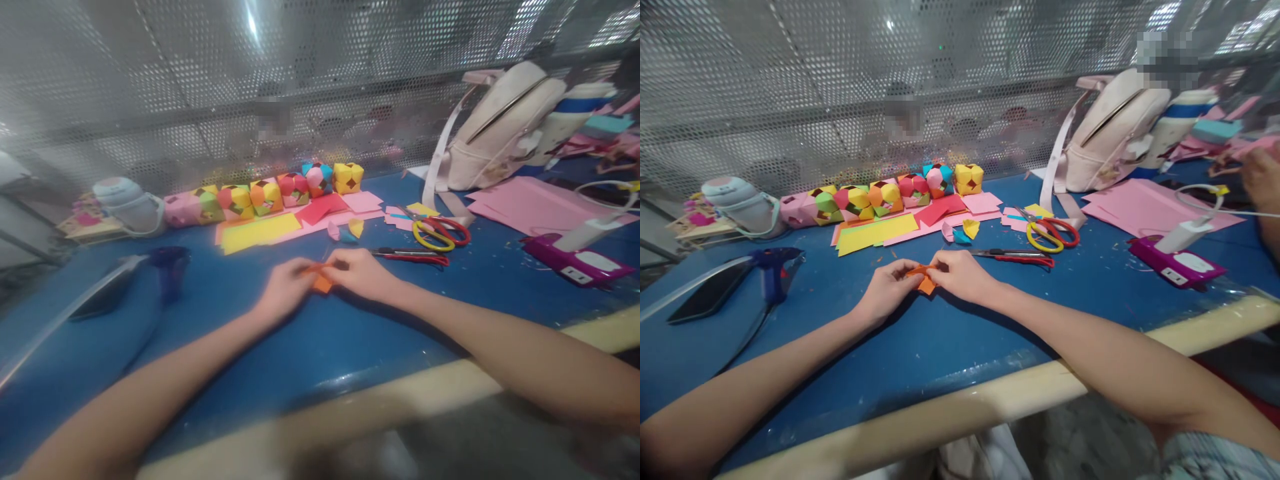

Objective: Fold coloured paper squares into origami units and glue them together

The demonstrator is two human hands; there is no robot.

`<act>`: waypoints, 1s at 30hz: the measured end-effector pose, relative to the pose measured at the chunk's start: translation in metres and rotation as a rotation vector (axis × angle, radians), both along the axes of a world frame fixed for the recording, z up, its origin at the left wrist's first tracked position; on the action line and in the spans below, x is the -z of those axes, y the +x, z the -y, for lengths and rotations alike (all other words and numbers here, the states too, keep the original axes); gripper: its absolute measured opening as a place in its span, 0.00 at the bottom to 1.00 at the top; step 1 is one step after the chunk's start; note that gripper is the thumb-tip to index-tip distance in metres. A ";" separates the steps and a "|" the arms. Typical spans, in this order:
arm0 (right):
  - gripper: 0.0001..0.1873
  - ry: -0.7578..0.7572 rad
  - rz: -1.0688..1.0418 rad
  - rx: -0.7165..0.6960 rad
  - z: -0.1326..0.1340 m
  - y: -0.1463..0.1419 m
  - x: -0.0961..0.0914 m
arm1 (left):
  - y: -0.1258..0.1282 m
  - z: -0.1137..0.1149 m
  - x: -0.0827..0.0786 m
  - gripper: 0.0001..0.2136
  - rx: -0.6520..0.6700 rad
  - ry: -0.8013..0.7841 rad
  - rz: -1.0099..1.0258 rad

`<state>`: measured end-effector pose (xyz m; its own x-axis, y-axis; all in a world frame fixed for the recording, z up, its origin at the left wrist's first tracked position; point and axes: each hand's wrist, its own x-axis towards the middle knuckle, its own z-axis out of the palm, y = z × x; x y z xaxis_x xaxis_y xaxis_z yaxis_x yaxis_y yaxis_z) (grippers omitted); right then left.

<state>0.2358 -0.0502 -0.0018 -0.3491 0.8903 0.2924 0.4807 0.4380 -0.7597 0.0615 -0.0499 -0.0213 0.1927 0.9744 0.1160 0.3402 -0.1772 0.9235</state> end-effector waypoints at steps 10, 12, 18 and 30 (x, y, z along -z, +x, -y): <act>0.05 0.027 0.008 0.059 0.000 -0.005 0.006 | 0.003 0.001 -0.001 0.07 -0.148 -0.054 0.119; 0.06 0.053 0.007 0.074 -0.001 -0.005 0.007 | 0.005 0.002 0.000 0.07 -0.093 -0.081 0.138; 0.08 0.094 0.037 0.057 0.003 -0.004 0.003 | 0.004 0.003 0.001 0.09 -0.007 -0.073 0.124; 0.10 0.292 0.029 -0.014 0.003 -0.002 0.006 | 0.004 0.008 -0.004 0.09 0.017 0.076 -0.069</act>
